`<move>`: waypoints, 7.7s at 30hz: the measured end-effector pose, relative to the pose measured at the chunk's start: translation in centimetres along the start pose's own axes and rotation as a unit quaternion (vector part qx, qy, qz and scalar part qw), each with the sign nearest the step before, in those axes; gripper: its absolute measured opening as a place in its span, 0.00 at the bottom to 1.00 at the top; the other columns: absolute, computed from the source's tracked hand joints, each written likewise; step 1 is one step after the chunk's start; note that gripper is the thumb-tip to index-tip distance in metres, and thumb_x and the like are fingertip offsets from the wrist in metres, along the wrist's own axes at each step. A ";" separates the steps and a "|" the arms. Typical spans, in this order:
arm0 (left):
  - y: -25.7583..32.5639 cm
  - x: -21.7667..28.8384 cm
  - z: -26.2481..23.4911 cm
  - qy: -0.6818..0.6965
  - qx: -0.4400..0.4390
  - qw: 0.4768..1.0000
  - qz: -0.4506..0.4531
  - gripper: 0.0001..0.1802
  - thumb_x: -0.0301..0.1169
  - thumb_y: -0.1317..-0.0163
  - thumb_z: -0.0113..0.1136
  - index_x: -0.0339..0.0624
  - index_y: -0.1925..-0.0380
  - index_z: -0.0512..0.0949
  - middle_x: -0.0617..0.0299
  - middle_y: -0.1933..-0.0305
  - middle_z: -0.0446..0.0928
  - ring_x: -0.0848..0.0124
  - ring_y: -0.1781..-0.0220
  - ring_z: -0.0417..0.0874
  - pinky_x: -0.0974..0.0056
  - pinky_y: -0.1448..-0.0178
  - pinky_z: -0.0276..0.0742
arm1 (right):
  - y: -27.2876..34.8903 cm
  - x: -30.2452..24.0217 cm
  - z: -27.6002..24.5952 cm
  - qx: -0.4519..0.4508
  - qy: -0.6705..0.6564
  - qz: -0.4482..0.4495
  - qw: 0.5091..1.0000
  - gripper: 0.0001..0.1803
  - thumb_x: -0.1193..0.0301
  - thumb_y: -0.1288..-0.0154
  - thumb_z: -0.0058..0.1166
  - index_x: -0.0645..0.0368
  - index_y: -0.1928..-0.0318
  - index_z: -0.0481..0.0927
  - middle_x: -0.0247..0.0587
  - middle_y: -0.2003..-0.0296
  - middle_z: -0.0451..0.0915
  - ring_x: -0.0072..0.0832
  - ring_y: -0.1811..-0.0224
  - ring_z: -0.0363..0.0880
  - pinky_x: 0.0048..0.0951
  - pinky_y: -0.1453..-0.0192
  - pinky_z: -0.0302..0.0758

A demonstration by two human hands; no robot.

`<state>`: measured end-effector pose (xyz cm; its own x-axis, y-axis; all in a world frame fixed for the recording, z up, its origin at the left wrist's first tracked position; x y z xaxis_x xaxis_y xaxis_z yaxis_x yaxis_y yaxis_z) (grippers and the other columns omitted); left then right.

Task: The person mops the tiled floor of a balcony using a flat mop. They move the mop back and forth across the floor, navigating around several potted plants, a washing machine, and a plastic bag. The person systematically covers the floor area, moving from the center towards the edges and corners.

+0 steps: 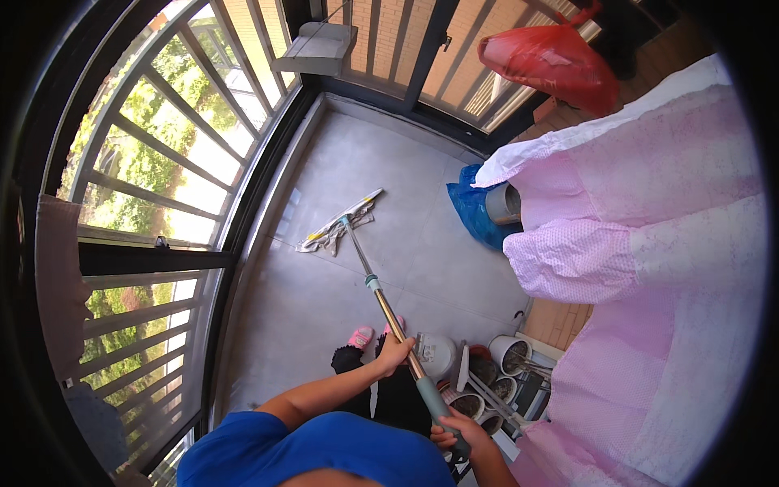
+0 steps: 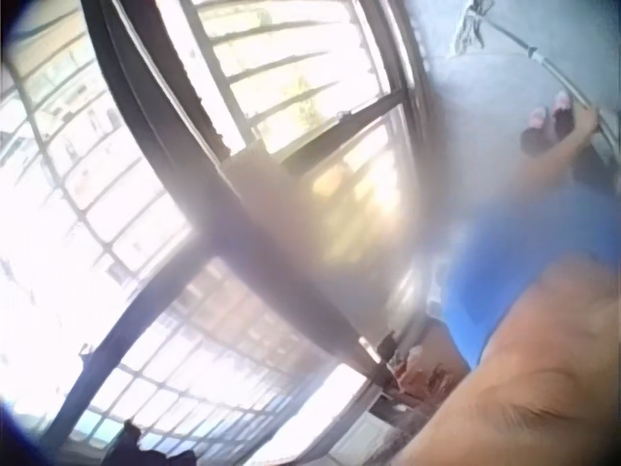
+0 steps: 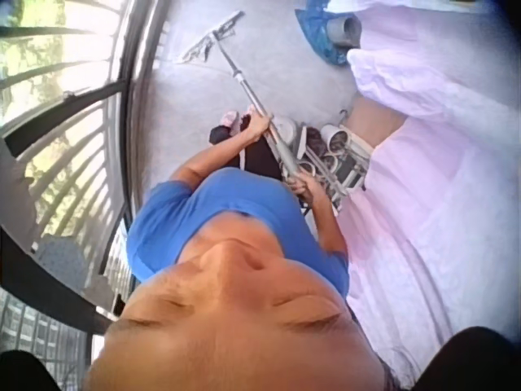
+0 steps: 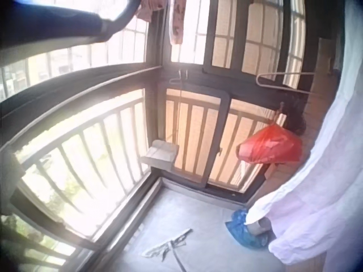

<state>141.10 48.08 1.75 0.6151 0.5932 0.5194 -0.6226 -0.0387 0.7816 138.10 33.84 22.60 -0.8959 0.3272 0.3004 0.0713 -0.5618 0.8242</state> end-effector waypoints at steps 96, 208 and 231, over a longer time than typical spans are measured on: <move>8.5 -11.3 -11.6 0.191 0.339 0.900 -0.197 0.14 0.29 0.49 0.45 0.35 0.63 0.60 0.48 0.65 0.70 0.58 0.67 0.76 0.57 0.64 0.75 | -14.0 -42.1 15.0 0.060 0.699 -0.029 0.712 0.25 0.70 0.41 0.40 0.52 0.43 0.52 0.47 0.70 0.71 0.27 0.76 0.72 0.26 0.77 0.73; -40.3 31.5 15.3 0.204 0.090 0.974 0.040 0.16 0.34 0.49 0.45 0.27 0.78 0.69 0.48 0.79 0.73 0.63 0.84 0.76 0.63 0.86 0.74 | -11.5 -55.8 24.7 0.077 0.185 0.302 0.932 0.19 0.56 0.42 0.42 0.62 0.69 0.61 0.33 0.82 0.60 0.14 0.86 0.56 0.11 0.85 0.56; -30.0 22.1 13.6 -0.027 0.112 0.990 -0.078 0.18 0.35 0.48 0.49 0.25 0.81 0.69 0.48 0.78 0.72 0.58 0.83 0.77 0.60 0.84 0.76 | -9.7 -42.1 13.6 0.046 0.104 0.215 0.970 0.18 0.57 0.42 0.42 0.61 0.68 0.62 0.34 0.82 0.61 0.16 0.85 0.58 0.12 0.83 0.59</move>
<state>179.94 51.45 -5.47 0.7240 0.5631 0.3984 -0.3985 -0.1300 0.9079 181.05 35.85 8.47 -0.8431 -0.0883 0.5305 0.4884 -0.5388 0.6865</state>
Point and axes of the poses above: each hand's wrist, its own y-axis away from the middle knuckle, its own z-axis out of the palm, x = y × z, the point moved 3 cm from there along -y, towards the middle knuckle
